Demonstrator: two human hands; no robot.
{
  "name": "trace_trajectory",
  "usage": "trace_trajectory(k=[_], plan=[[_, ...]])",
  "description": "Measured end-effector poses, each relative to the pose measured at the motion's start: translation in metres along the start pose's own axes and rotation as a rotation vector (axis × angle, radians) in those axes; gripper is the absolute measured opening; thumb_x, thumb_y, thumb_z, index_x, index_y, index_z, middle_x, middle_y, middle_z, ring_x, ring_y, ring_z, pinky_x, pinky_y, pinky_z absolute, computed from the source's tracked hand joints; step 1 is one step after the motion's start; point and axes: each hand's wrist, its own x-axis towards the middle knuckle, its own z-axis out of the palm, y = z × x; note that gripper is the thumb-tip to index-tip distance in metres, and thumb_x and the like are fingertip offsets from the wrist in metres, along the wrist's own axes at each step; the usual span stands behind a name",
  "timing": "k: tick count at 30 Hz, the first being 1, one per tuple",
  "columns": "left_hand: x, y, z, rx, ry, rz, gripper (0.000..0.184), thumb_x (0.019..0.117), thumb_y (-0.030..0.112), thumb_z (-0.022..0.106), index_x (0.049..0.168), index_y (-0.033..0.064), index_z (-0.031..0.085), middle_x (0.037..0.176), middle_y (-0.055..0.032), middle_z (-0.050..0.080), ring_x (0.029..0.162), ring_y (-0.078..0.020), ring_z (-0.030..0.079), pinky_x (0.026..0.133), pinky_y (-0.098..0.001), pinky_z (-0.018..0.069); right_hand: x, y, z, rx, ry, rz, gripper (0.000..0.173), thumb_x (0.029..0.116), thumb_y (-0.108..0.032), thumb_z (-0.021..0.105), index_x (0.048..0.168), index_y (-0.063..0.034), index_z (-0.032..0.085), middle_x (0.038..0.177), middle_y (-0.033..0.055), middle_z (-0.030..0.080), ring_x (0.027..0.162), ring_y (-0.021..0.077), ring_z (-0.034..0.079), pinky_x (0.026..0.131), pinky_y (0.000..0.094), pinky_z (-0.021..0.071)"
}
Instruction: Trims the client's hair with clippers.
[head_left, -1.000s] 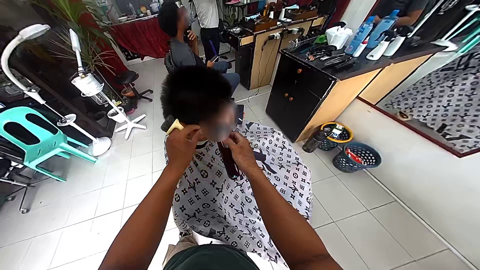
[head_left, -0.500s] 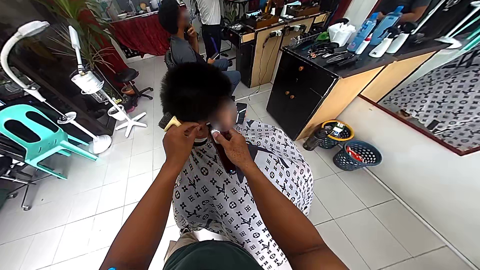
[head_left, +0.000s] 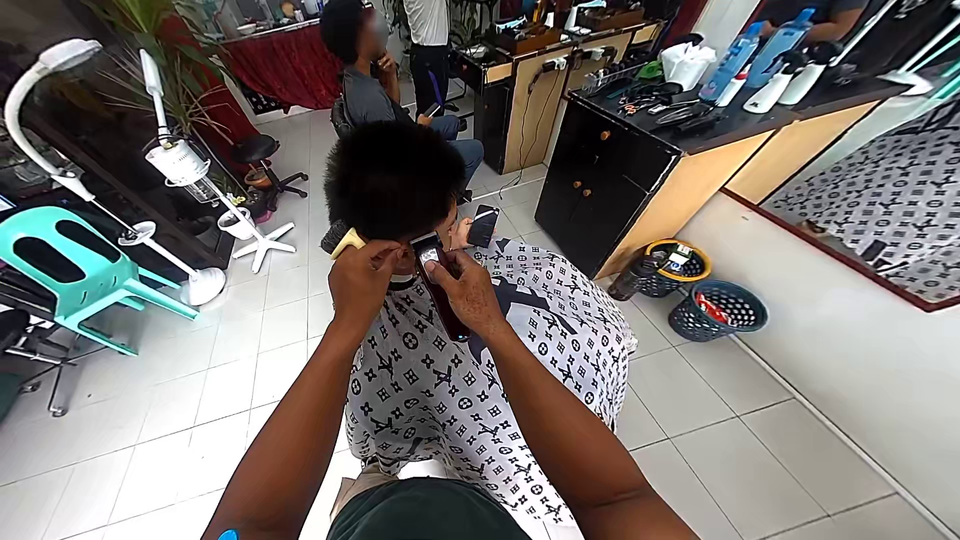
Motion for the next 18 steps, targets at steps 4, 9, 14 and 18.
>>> trace_trajectory(k=[4,9,14,18], plan=[[0.001,0.002,-0.001,-0.001,-0.009,-0.008,0.015,0.0945,0.023,0.074,0.102,0.0115,0.080,0.089,-0.0076,0.076,0.084,-0.0244,0.069,0.079,-0.0500,0.0511,0.002,0.001,-0.002,0.008,0.003,0.054,0.035,0.1026,-0.035,0.063,0.108,-0.0003,0.064,0.077,0.0086,0.061,0.067,0.0166,0.059,0.066,0.0368,0.0507],[0.001,0.002,-0.001,-0.001,-0.007,-0.016,0.014,0.0941,0.023,0.074,0.101,0.0116,0.080,0.089,-0.0073,0.076,0.084,-0.0241,0.070,0.079,-0.0496,0.0510,0.001,0.002,-0.003,0.036,0.000,0.031,0.034,0.1032,-0.034,0.062,0.111,-0.0007,0.064,0.080,0.0089,0.064,0.069,0.0162,0.061,0.068,0.0360,0.0522],[0.001,0.000,-0.001,0.005,-0.026,-0.002,0.017,0.0947,0.025,0.073,0.103,0.0106,0.080,0.091,-0.0091,0.076,0.086,-0.0268,0.071,0.080,-0.0527,0.0520,0.005,0.006,-0.007,0.059,-0.029,0.055,0.036,0.1056,-0.035,0.057,0.111,-0.0006,0.064,0.081,0.0097,0.063,0.069,0.0178,0.061,0.067,0.0378,0.0523],[0.002,0.001,-0.002,0.010,-0.032,-0.018,0.017,0.0949,0.025,0.073,0.102,0.0116,0.080,0.091,-0.0085,0.076,0.086,-0.0259,0.070,0.081,-0.0520,0.0519,0.008,0.009,-0.012,0.113,-0.085,0.114,0.039,0.1065,-0.039,0.054,0.105,-0.0015,0.065,0.079,0.0094,0.064,0.067,0.0170,0.062,0.065,0.0359,0.0533]])
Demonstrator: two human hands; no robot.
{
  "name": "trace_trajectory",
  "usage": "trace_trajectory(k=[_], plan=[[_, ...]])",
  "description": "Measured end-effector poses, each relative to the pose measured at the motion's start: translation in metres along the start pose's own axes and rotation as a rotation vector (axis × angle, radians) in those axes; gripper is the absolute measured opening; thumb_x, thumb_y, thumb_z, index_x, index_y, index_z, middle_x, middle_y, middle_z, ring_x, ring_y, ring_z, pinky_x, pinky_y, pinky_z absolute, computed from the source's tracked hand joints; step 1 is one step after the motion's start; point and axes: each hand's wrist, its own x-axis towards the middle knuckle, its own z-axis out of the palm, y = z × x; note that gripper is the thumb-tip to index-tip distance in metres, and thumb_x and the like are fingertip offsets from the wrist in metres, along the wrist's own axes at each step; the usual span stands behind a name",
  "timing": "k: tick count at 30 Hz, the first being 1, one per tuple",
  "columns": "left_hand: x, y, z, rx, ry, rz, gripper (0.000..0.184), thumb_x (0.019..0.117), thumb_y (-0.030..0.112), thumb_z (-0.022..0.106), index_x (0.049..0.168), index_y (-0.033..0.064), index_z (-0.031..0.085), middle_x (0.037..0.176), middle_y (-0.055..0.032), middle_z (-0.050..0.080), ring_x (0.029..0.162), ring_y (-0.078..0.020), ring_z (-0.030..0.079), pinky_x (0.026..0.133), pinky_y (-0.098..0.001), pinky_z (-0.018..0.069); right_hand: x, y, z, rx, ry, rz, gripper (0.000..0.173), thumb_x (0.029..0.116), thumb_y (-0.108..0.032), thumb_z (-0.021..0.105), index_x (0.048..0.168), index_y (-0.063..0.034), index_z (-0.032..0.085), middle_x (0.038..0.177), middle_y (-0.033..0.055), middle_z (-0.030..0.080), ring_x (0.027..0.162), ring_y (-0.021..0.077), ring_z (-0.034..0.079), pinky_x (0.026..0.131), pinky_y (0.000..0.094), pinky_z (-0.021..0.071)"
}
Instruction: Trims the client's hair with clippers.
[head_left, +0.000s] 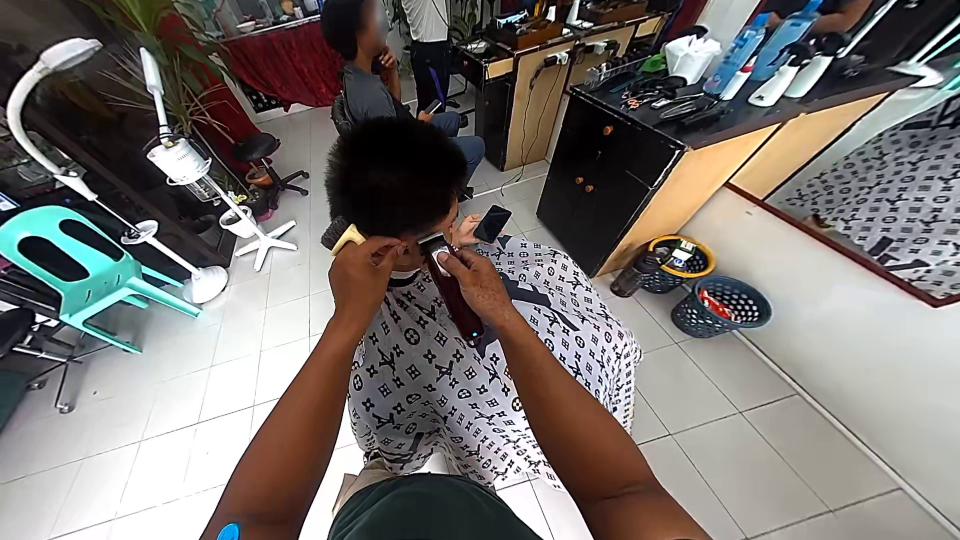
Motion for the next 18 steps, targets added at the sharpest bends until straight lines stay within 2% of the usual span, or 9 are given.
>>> trace_trajectory(k=[2,6,10,14,18], plan=[[-0.0002,0.0006,-0.0009,0.000,-0.010,-0.008,0.016,0.0951,0.025,0.073,0.102,0.0121,0.080,0.091,-0.0077,0.076,0.087,-0.0253,0.070,0.081,-0.0516,0.0518,0.0019,0.0008,-0.0023,0.026,-0.020,0.050,0.042,0.1069,-0.041,0.052,0.102,-0.0013,0.065,0.077,0.0098,0.062,0.065,0.0173,0.060,0.063,0.0353,0.0520],[-0.0005,0.0012,-0.0006,0.002,-0.013,-0.016,0.016,0.0955,0.025,0.073,0.102,0.0124,0.080,0.091,-0.0070,0.076,0.087,-0.0243,0.070,0.081,-0.0509,0.0516,0.0034,0.0031,-0.0024,0.118,-0.046,0.017,0.039,0.1084,-0.038,0.049,0.107,-0.0021,0.064,0.081,0.0112,0.065,0.066,0.0191,0.064,0.064,0.0363,0.0559],[-0.0006,0.0012,-0.0016,-0.010,-0.019,-0.020,0.015,0.0949,0.024,0.073,0.102,0.0119,0.080,0.090,-0.0073,0.076,0.087,-0.0239,0.071,0.081,-0.0507,0.0521,0.0046,0.0025,-0.0055,0.054,-0.055,0.049,0.043,0.1076,-0.042,0.050,0.102,-0.0022,0.065,0.077,0.0099,0.062,0.065,0.0174,0.060,0.062,0.0350,0.0519],[-0.0002,0.0011,-0.0019,-0.007,-0.025,-0.029,0.015,0.0953,0.024,0.073,0.102,0.0124,0.080,0.091,-0.0070,0.076,0.088,-0.0231,0.071,0.082,-0.0508,0.0519,0.0054,0.0031,-0.0057,0.113,-0.073,0.025,0.040,0.1085,-0.039,0.048,0.108,-0.0024,0.064,0.081,0.0114,0.065,0.066,0.0194,0.064,0.063,0.0365,0.0563],[-0.0001,-0.0001,-0.0019,-0.013,-0.021,-0.021,0.015,0.0952,0.023,0.073,0.102,0.0115,0.079,0.092,-0.0074,0.076,0.088,-0.0237,0.071,0.082,-0.0506,0.0523,0.0069,0.0012,-0.0085,0.086,-0.101,0.055,0.043,0.1085,-0.041,0.048,0.103,-0.0021,0.065,0.078,0.0113,0.063,0.063,0.0184,0.061,0.061,0.0351,0.0544]])
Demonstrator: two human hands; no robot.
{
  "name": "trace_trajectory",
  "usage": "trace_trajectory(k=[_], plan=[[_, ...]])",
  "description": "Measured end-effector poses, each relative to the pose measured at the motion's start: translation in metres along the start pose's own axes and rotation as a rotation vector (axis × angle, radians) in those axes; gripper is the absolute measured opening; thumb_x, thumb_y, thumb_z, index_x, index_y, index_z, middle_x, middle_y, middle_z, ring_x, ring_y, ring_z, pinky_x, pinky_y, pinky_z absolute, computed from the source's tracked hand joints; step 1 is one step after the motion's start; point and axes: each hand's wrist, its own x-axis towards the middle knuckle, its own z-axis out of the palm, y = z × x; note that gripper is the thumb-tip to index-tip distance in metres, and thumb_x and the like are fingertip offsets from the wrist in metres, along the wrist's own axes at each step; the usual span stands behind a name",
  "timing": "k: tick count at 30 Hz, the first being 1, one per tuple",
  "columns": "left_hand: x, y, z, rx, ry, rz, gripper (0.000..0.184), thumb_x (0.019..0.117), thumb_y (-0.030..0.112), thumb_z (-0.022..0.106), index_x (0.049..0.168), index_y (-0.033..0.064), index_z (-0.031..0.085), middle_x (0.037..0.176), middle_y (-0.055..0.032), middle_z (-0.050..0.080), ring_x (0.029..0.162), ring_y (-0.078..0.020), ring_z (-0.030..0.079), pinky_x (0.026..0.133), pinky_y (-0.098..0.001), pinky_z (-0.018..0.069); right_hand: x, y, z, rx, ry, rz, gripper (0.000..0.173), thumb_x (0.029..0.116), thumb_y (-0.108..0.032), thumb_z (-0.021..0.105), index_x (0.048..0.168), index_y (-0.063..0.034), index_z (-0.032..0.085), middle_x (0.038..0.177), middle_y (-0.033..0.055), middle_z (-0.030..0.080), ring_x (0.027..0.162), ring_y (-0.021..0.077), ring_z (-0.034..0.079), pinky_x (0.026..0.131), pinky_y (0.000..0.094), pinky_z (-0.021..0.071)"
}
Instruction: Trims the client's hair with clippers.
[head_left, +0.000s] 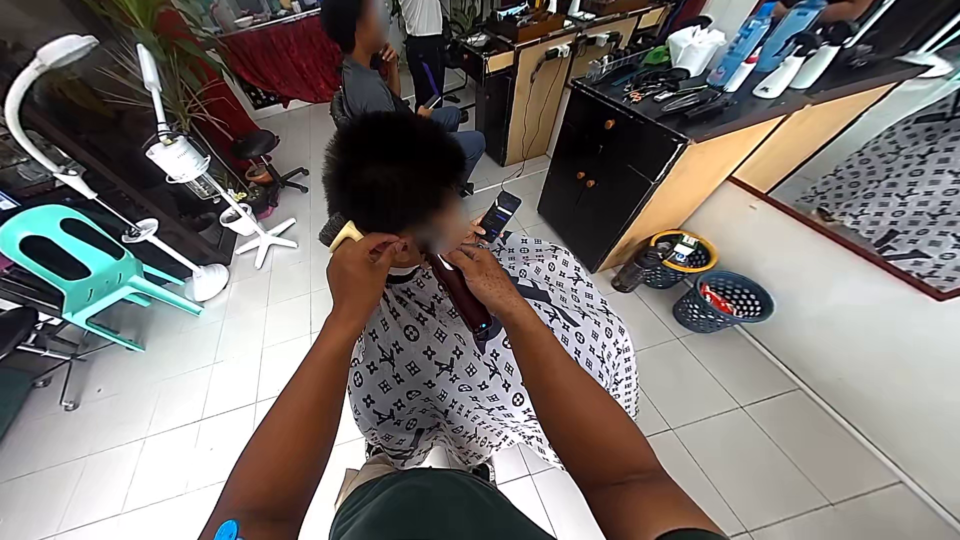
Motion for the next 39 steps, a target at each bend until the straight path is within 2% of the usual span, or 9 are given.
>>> trace_trajectory(k=[15,18,23,26,27,30,33,36,39], plan=[[-0.001,-0.001,-0.001,0.007,0.006,0.016,0.014,0.0961,0.022,0.073,0.102,0.0111,0.079,0.090,-0.0087,0.075,0.084,-0.0251,0.069,0.079,-0.0503,0.0520,0.004,-0.003,0.000,-0.012,-0.013,-0.017,0.041,0.1090,-0.038,0.048,0.099,-0.0023,0.064,0.075,0.0096,0.062,0.063,0.0170,0.061,0.060,0.0329,0.0531],[0.000,-0.003,0.000,-0.005,0.017,0.020,0.014,0.0960,0.022,0.073,0.102,0.0112,0.079,0.090,-0.0087,0.074,0.084,-0.0248,0.069,0.079,-0.0497,0.0515,0.001,0.004,0.000,0.069,-0.071,-0.095,0.038,0.1102,-0.036,0.043,0.112,-0.0032,0.064,0.084,0.0108,0.067,0.067,0.0183,0.066,0.064,0.0346,0.0580],[-0.031,-0.001,0.005,-0.160,0.099,0.428,0.021,0.0994,0.020,0.064,0.110,0.0015,0.068,0.098,-0.0137,0.071,0.082,-0.0177,0.067,0.068,-0.0326,0.0558,-0.040,0.048,-0.020,0.359,0.032,-0.046,0.036,0.1075,-0.024,0.038,0.111,0.0019,0.062,0.086,0.0074,0.069,0.069,0.0160,0.068,0.065,0.0329,0.0615],[-0.020,0.040,0.001,-0.364,-0.669,0.163,0.032,0.1002,0.027,0.066,0.124,0.0048,0.067,0.090,-0.0028,0.072,0.073,-0.0055,0.065,0.065,-0.0239,0.0545,-0.059,0.080,-0.016,0.700,0.167,-0.010,0.060,0.1116,-0.040,0.010,0.130,0.0010,0.049,0.087,0.0076,0.066,0.070,0.0163,0.067,0.064,0.0306,0.0597],[-0.011,0.047,0.008,-0.457,-0.770,0.102,0.028,0.1000,0.021,0.066,0.122,0.0038,0.068,0.087,-0.0030,0.072,0.069,-0.0047,0.064,0.063,-0.0226,0.0535,-0.064,0.084,-0.015,0.734,0.194,0.033,0.067,0.1105,-0.045,0.005,0.130,0.0002,0.050,0.082,0.0069,0.065,0.065,0.0156,0.065,0.058,0.0291,0.0583],[0.003,0.057,0.040,-0.688,-0.578,-0.046,0.020,0.1008,0.010,0.063,0.119,0.0009,0.067,0.081,-0.0062,0.069,0.064,-0.0086,0.062,0.059,-0.0240,0.0530,-0.075,0.089,-0.015,0.713,0.189,0.130,0.076,0.1089,-0.050,0.002,0.124,0.0021,0.054,0.073,0.0069,0.063,0.054,0.0149,0.060,0.049,0.0279,0.0546],[0.006,0.063,0.057,-0.766,-0.648,-0.311,0.018,0.1028,0.012,0.061,0.120,0.0047,0.063,0.081,-0.0055,0.068,0.059,-0.0064,0.061,0.048,-0.0183,0.0457,-0.086,0.091,-0.015,0.691,0.157,0.143,0.075,0.1088,-0.049,0.002,0.121,0.0023,0.054,0.072,0.0066,0.063,0.053,0.0138,0.060,0.048,0.0265,0.0542],[0.005,0.059,0.051,-0.698,-0.511,-0.085,0.016,0.1006,0.009,0.062,0.113,0.0010,0.068,0.085,-0.0056,0.068,0.064,-0.0072,0.061,0.059,-0.0221,0.0519,-0.086,0.087,-0.021,0.632,0.150,0.140,0.072,0.1094,-0.046,0.002,0.118,0.0019,0.055,0.070,0.0060,0.063,0.052,0.0139,0.059,0.047,0.0264,0.0533],[0.007,0.061,0.041,-0.726,-0.667,-0.323,0.018,0.1038,0.014,0.060,0.118,0.0046,0.065,0.081,-0.0048,0.069,0.058,-0.0055,0.060,0.046,-0.0179,0.0437,-0.077,0.078,-0.026,0.557,0.127,0.101,0.067,0.1100,-0.040,0.004,0.122,0.0030,0.053,0.072,0.0057,0.062,0.054,0.0138,0.059,0.048,0.0267,0.0533]])
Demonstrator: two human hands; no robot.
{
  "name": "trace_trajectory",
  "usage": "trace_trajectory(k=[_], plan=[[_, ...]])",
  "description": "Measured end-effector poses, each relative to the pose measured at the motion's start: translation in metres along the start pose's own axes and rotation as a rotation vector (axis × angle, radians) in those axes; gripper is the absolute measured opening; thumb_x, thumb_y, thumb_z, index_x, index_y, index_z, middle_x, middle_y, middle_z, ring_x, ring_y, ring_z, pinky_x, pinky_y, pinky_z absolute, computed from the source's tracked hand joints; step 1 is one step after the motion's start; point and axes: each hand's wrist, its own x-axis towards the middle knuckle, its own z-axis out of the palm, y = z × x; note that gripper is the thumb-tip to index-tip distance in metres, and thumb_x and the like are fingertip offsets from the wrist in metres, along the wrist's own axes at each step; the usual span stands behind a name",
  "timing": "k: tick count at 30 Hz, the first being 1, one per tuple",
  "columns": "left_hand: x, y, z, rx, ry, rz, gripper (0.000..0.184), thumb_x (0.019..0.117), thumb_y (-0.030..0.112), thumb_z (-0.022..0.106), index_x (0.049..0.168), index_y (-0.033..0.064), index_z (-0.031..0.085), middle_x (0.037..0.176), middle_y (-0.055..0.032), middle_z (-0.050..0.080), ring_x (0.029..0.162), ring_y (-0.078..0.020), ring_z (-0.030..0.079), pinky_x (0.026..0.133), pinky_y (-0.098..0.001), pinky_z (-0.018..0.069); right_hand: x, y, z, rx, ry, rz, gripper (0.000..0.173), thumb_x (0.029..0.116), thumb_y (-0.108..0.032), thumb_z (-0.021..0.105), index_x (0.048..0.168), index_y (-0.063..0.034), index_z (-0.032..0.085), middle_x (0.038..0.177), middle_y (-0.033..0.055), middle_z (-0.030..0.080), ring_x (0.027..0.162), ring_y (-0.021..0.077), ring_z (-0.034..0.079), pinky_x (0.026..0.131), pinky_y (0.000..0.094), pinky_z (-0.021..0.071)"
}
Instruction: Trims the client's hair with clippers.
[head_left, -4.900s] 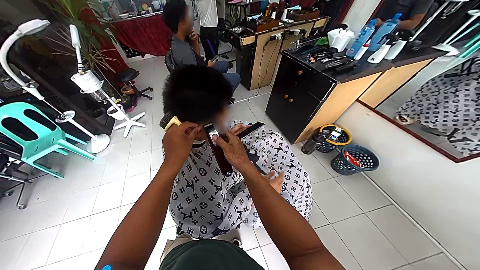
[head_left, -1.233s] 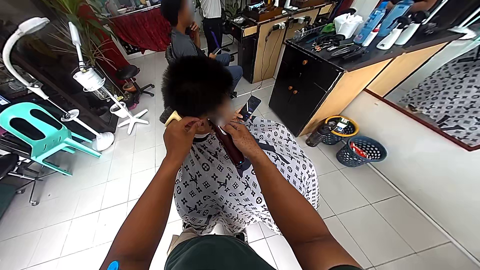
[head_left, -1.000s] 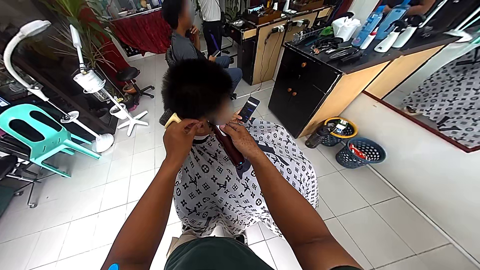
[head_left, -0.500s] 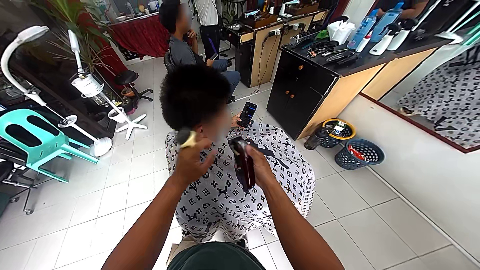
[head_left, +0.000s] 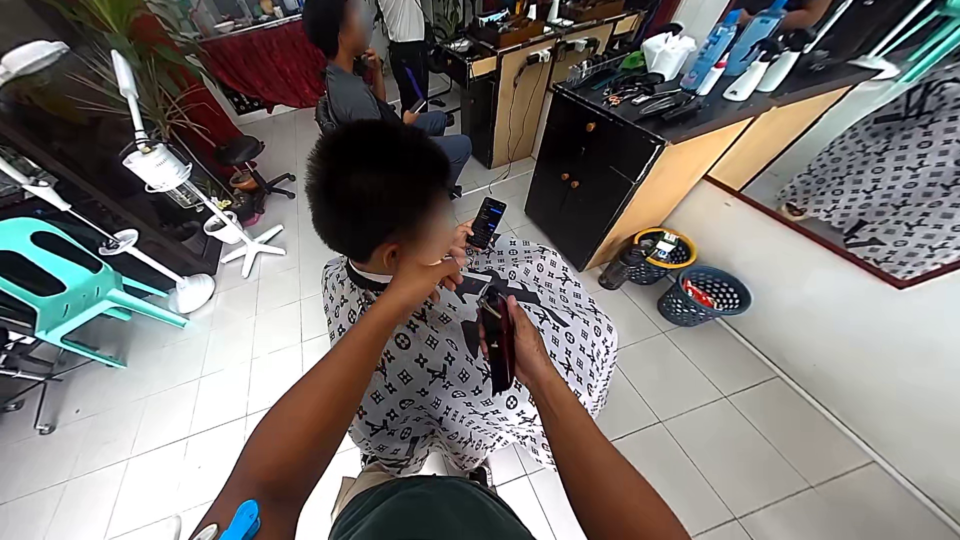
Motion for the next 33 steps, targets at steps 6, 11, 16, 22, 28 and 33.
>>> trace_trajectory(k=[6,11,16,22,28,33], plan=[[-0.034,-0.002,-0.017,1.024,0.520,0.626,0.017,0.0974,0.019,0.067,0.106,0.0099,0.079,0.095,-0.0143,0.075,0.080,-0.0330,0.072,0.064,-0.0526,0.0573,0.035,-0.034,0.027,-0.078,-0.030,-0.126,0.027,0.1035,-0.021,0.046,0.117,0.0007,0.054,0.075,0.0060,0.064,0.059,0.0132,0.063,0.057,0.0273,0.0575],[-0.025,-0.014,-0.048,1.040,0.682,0.415,0.019,0.0992,0.025,0.067,0.106,0.0126,0.079,0.088,-0.0172,0.074,0.078,-0.0384,0.071,0.067,-0.0582,0.0533,0.058,-0.055,0.055,-0.409,-0.191,-0.050,0.033,0.1063,-0.030,0.055,0.123,-0.0018,0.059,0.089,0.0100,0.065,0.071,0.0166,0.065,0.067,0.0325,0.0587],[-0.030,-0.022,-0.056,0.884,0.657,0.326,0.018,0.0986,0.024,0.069,0.107,0.0115,0.078,0.089,-0.0144,0.074,0.081,-0.0334,0.070,0.073,-0.0565,0.0532,0.068,-0.063,0.072,-0.635,-0.181,-0.098,0.043,0.1104,-0.041,0.041,0.112,-0.0034,0.063,0.085,0.0116,0.062,0.072,0.0193,0.061,0.068,0.0374,0.0536],[-0.032,-0.022,-0.060,0.858,0.659,0.285,0.019,0.0989,0.026,0.069,0.107,0.0120,0.078,0.086,-0.0135,0.072,0.078,-0.0314,0.068,0.071,-0.0549,0.0517,0.068,-0.066,0.078,-0.672,-0.165,-0.122,0.043,0.1102,-0.042,0.042,0.109,-0.0038,0.063,0.084,0.0107,0.061,0.071,0.0182,0.060,0.067,0.0362,0.0523],[-0.031,-0.021,-0.062,0.851,0.651,0.298,0.018,0.0985,0.024,0.069,0.106,0.0111,0.079,0.086,-0.0124,0.073,0.079,-0.0308,0.069,0.073,-0.0542,0.0526,0.070,-0.061,0.078,-0.633,-0.182,-0.159,0.044,0.1108,-0.041,0.039,0.112,-0.0037,0.064,0.085,0.0115,0.063,0.071,0.0198,0.063,0.067,0.0380,0.0550],[-0.041,-0.020,-0.052,0.814,0.596,0.494,0.030,0.0981,0.024,0.068,0.120,0.0032,0.072,0.109,-0.0194,0.072,0.093,-0.0344,0.071,0.079,-0.0542,0.0573,0.037,-0.046,0.037,-0.459,-0.207,-0.056,0.042,0.1094,-0.034,0.037,0.109,-0.0022,0.065,0.085,0.0064,0.066,0.069,0.0158,0.066,0.065,0.0357,0.0592]])
